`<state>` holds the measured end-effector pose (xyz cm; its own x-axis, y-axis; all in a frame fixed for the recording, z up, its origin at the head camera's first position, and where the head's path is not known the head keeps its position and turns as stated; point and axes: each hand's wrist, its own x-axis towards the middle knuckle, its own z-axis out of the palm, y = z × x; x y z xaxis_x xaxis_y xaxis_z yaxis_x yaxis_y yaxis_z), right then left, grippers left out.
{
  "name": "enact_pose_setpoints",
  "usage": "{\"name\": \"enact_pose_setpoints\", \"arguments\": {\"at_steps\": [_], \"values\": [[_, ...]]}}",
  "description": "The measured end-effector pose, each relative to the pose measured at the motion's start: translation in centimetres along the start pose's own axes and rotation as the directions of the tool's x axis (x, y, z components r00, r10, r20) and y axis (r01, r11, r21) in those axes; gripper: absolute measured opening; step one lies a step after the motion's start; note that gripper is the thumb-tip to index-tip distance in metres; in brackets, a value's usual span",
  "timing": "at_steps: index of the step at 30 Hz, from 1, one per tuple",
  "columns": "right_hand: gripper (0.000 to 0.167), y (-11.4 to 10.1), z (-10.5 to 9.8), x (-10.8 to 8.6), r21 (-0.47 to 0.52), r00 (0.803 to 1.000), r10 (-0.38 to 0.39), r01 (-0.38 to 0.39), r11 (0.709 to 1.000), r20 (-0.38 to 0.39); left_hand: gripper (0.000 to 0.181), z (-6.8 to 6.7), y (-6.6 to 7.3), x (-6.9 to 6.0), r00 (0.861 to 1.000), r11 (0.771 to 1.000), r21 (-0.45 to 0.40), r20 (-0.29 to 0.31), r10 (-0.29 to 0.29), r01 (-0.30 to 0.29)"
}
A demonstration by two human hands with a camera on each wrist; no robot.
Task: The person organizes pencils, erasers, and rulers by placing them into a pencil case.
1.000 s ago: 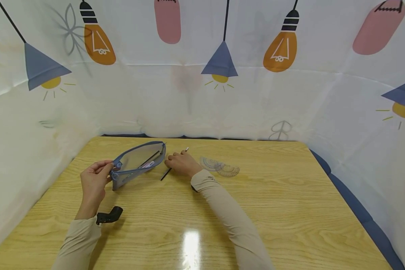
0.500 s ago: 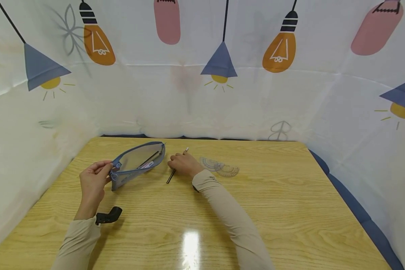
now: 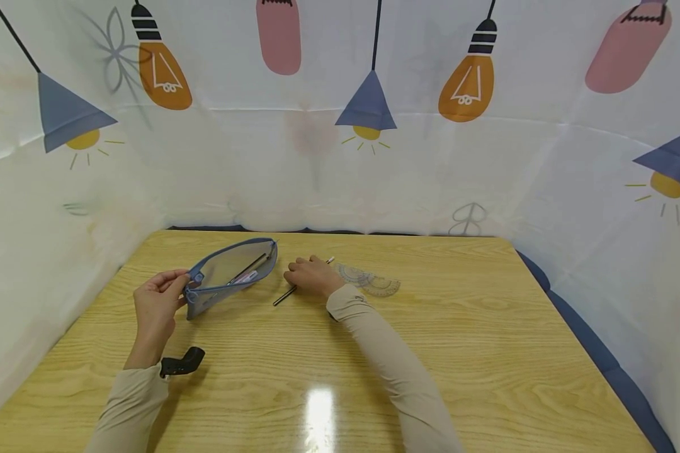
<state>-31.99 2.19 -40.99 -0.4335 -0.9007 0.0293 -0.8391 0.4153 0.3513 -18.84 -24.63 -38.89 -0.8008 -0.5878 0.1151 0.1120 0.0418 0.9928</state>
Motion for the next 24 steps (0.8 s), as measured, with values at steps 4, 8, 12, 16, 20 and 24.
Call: {"name": "enact_pose_setpoints", "arguments": {"at_steps": [4,8,12,16,20,24], "values": [[0.012,0.04,0.1,-0.16,-0.006,1.0,-0.014,0.014,1.0,0.015,0.017,0.0,0.03,-0.11,1.0,1.0,0.012,0.006,0.001,-0.001],[0.011,0.09,0.07,-0.3,0.018,0.999,-0.03,0.029,0.999,0.021,0.017,0.04,0.08,-0.15,1.0,1.0,0.007,0.011,-0.006,0.006],[0.01,0.12,0.01,-0.41,0.024,0.999,-0.046,0.045,0.999,0.015,0.02,0.05,0.07,-0.12,1.0,1.0,0.011,0.02,-0.004,0.004],[0.01,0.16,-0.07,-0.4,0.014,0.998,-0.055,0.055,0.998,0.014,0.023,-0.01,-0.05,-0.06,1.0,1.0,0.025,0.027,-0.003,0.003],[0.013,0.26,-0.18,-0.35,-0.002,0.998,-0.054,0.054,0.999,0.028,0.023,-0.01,-0.1,-0.05,1.0,0.999,0.033,0.026,-0.004,0.003],[0.012,0.41,-0.34,-0.51,0.0,0.998,-0.063,0.063,0.998,0.01,0.023,0.04,-0.04,-0.12,1.0,0.999,0.037,0.023,-0.005,0.004]]}}
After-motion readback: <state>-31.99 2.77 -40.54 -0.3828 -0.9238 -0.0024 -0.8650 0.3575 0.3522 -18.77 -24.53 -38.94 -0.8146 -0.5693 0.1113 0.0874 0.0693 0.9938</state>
